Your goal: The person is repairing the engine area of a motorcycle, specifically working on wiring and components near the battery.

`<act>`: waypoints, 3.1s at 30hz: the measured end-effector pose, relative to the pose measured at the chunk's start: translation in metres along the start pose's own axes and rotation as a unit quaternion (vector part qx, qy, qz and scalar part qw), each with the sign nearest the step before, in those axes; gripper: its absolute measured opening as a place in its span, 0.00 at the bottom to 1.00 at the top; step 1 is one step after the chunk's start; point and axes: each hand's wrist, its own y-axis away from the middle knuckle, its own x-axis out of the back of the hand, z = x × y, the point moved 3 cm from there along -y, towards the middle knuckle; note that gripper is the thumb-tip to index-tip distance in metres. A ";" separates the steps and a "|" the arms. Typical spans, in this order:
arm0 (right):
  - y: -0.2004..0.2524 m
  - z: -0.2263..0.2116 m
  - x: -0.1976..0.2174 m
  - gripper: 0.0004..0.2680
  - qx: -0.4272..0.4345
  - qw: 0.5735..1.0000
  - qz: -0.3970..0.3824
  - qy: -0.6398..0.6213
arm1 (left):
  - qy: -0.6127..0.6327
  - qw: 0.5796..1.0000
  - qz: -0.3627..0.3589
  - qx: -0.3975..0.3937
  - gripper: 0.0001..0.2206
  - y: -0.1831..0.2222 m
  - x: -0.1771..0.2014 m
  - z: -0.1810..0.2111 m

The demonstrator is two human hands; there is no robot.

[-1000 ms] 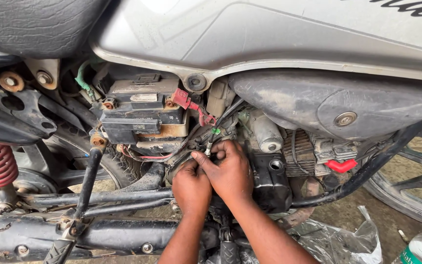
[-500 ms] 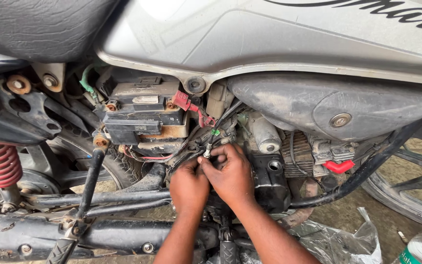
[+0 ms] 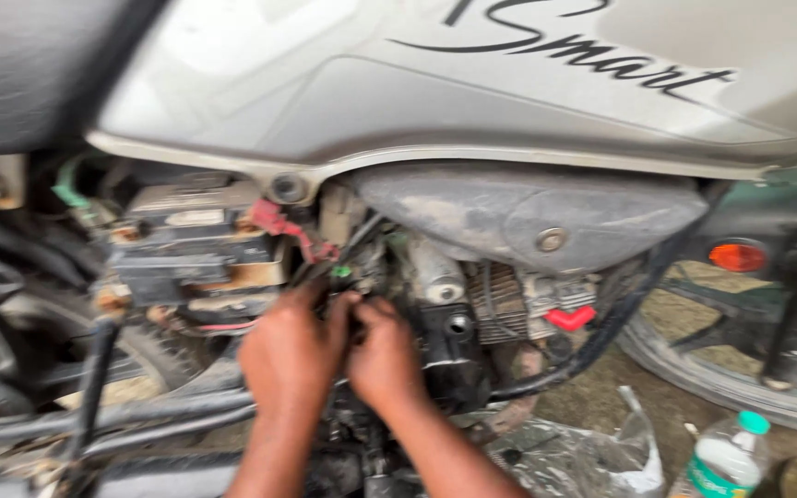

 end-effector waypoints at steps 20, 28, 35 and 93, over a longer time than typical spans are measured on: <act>-0.004 -0.028 0.009 0.06 -0.079 0.995 -0.039 -0.056 | 0.145 0.986 -0.058 0.066 0.12 -0.011 -0.035 -0.021; -0.004 -0.024 0.005 0.05 -0.074 0.997 -0.019 -0.022 | 0.075 0.996 -0.021 0.047 0.09 -0.012 -0.033 -0.015; -0.008 -0.021 0.003 0.03 -0.101 0.995 -0.014 0.001 | 0.093 0.995 0.013 0.024 0.08 -0.010 -0.034 -0.012; 0.020 0.107 0.198 0.15 -0.210 0.809 -0.527 0.157 | 0.074 0.941 -0.253 -0.213 0.09 0.085 -0.045 -0.010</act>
